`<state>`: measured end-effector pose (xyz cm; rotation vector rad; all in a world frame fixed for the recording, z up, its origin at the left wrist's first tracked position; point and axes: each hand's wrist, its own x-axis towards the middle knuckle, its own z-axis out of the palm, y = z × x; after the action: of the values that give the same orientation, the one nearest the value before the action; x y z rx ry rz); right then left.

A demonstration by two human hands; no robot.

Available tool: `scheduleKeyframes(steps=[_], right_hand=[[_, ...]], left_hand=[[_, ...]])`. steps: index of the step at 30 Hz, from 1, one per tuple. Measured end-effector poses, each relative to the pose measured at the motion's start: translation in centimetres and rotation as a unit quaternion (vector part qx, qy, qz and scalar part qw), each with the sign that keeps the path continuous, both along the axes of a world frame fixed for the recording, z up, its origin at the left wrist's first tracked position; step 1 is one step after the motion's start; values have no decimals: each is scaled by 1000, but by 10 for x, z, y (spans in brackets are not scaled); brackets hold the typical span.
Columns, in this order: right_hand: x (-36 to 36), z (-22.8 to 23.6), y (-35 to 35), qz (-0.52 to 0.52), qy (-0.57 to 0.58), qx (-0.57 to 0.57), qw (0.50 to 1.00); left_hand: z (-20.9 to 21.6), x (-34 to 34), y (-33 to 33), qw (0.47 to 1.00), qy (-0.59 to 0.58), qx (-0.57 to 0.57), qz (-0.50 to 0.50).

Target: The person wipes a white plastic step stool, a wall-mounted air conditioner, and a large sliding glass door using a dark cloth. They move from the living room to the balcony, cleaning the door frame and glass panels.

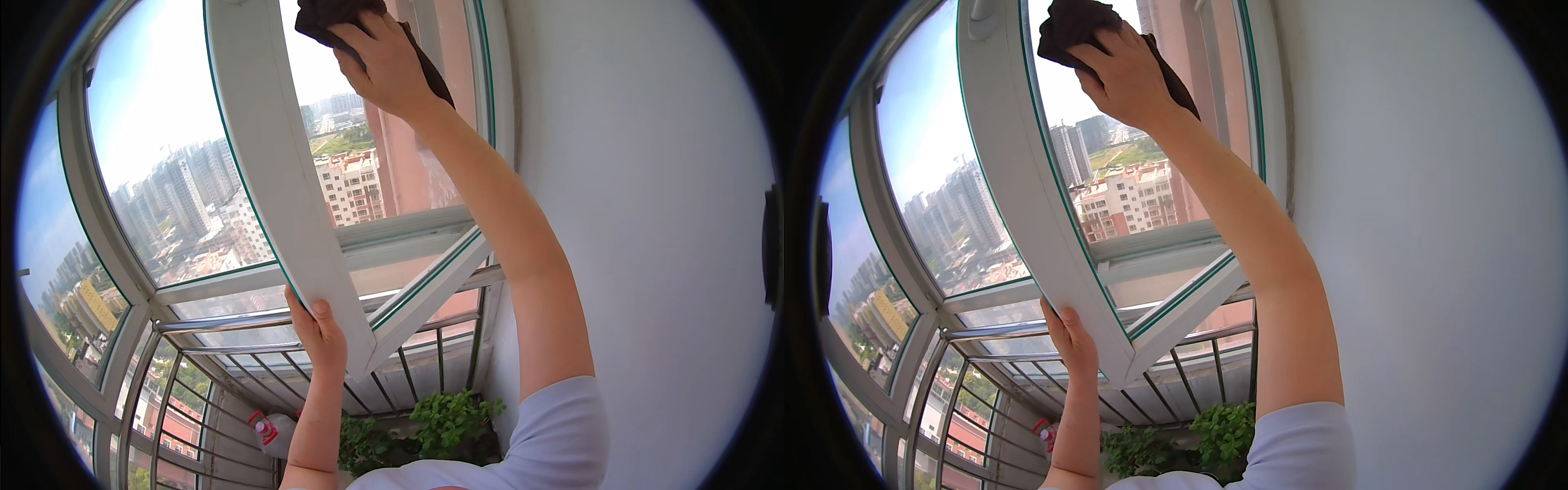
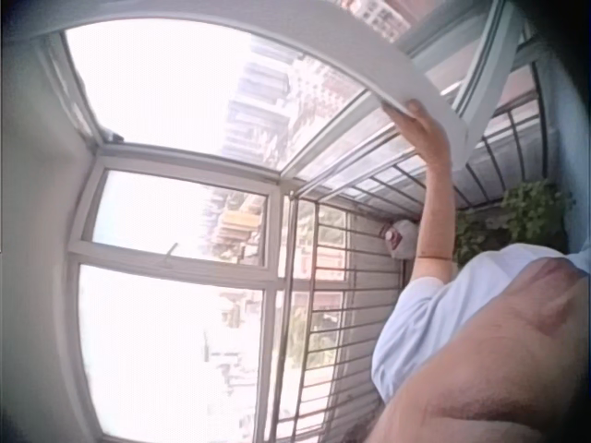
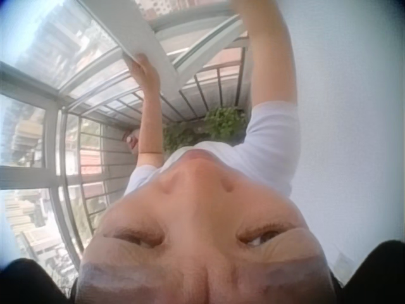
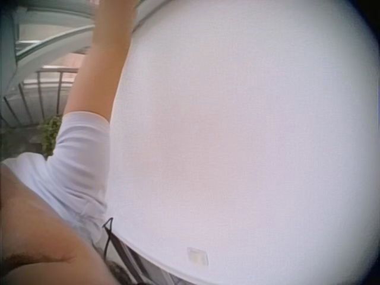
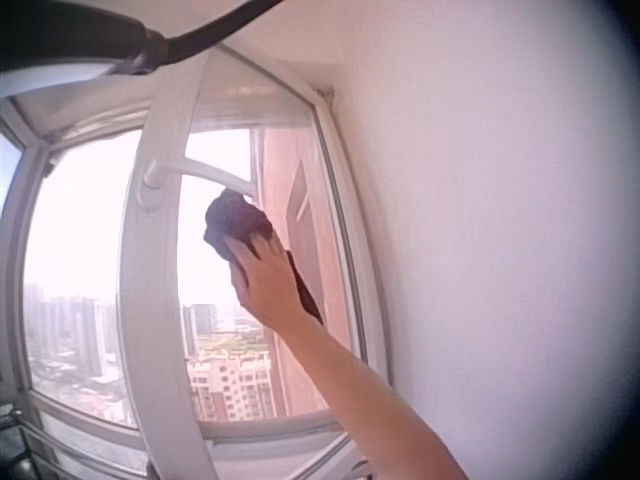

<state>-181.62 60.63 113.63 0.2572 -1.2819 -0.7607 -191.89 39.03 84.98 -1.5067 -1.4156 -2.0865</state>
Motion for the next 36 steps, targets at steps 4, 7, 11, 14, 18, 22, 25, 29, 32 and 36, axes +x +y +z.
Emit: scheduleKeyframes(steps=[4,7,11,14,18,22,25,29,32,36], right_hand=[[29,71,73,26,204,-238,949],[15,65,47,77,120,-246,959],[-15,0,-37,128,33,-92,987],[-16,-46,-61,119,0,-137,983],[-12,-8,-96,268,31,-122,955],[-13,-26,-138,175,-42,-128,975],[-16,-97,-149,159,-52,-153,974],[11,-268,-151,79,-175,-251,949],[29,-366,-168,37,-203,-327,922],[54,-363,-171,37,-221,-273,936]], left_hand=[[0,14,4,1000,2,13,-22],[-4,12,6,1000,8,16,-15],[-1,8,8,998,24,50,-1],[-10,-3,14,998,33,58,14],[-13,-2,19,998,28,49,-8],[-6,10,11,998,-3,21,-65],[-8,7,3,994,-13,27,-101],[-7,16,-3,980,-29,67,-184],[-6,25,-15,936,-150,78,-308],[-9,39,-25,973,-81,29,-215]])
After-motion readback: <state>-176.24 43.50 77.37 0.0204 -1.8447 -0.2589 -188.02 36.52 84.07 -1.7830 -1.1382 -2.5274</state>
